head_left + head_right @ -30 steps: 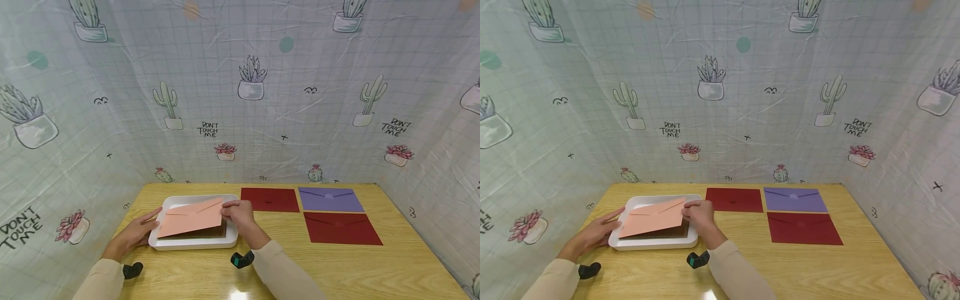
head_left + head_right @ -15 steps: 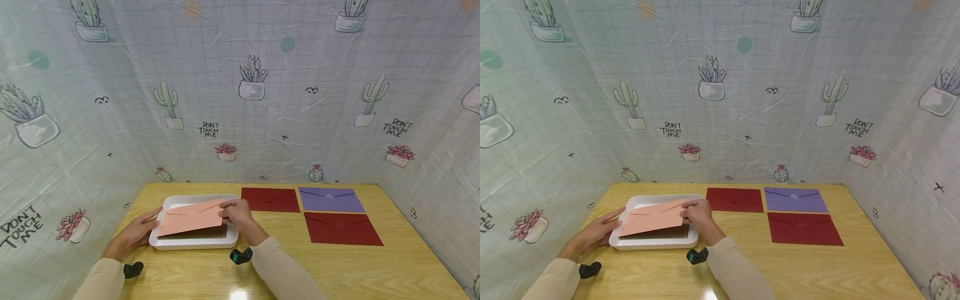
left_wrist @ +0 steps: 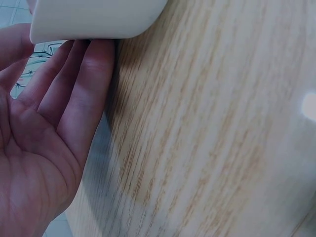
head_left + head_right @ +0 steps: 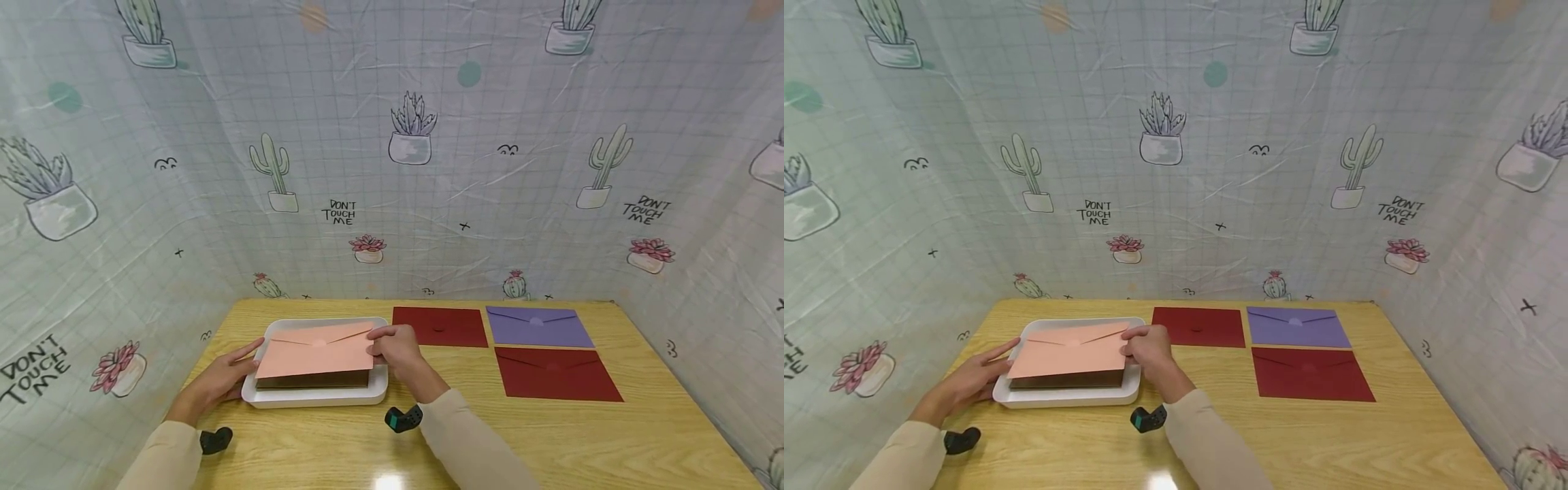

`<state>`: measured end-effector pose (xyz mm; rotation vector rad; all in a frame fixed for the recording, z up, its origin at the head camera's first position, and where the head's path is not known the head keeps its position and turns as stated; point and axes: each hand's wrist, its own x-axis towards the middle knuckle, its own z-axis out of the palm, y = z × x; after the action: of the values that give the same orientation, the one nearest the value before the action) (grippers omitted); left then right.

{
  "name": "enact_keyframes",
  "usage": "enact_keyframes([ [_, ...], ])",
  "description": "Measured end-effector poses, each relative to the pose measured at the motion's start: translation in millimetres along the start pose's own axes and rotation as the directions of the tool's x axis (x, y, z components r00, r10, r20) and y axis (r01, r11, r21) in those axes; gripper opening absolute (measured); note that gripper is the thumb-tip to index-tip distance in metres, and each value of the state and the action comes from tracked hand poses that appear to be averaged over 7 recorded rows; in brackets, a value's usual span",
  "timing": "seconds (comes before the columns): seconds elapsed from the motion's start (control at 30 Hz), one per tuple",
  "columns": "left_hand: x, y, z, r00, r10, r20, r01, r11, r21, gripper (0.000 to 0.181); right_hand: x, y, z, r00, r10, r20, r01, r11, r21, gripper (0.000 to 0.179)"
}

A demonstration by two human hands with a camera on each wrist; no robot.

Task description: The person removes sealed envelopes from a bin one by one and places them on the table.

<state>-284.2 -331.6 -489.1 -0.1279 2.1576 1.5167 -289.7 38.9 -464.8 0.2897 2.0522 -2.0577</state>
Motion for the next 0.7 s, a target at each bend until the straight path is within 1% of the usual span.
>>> enact_keyframes([
  [0.17,-1.9,3.3,-1.7,1.0,-0.012,-0.007,0.012,0.999,0.03,0.07,-3.5,-3.6,-7.7,1.0,0.001,0.006,-0.001,1.0,0.001,0.019],
  [0.47,-1.6,7.8,-0.4,1.0,-0.024,-0.006,0.024,0.999,0.021,0.068,-12.8,-10.1,-27.7,1.0,-0.006,0.01,0.006,1.0,0.015,0.022],
  [0.7,0.3,8.9,-0.5,1.0,-0.027,0.005,0.027,0.999,0.019,0.068,-16.5,-11.3,-42.3,1.0,-0.011,0.014,0.011,1.0,-0.01,0.023],
])
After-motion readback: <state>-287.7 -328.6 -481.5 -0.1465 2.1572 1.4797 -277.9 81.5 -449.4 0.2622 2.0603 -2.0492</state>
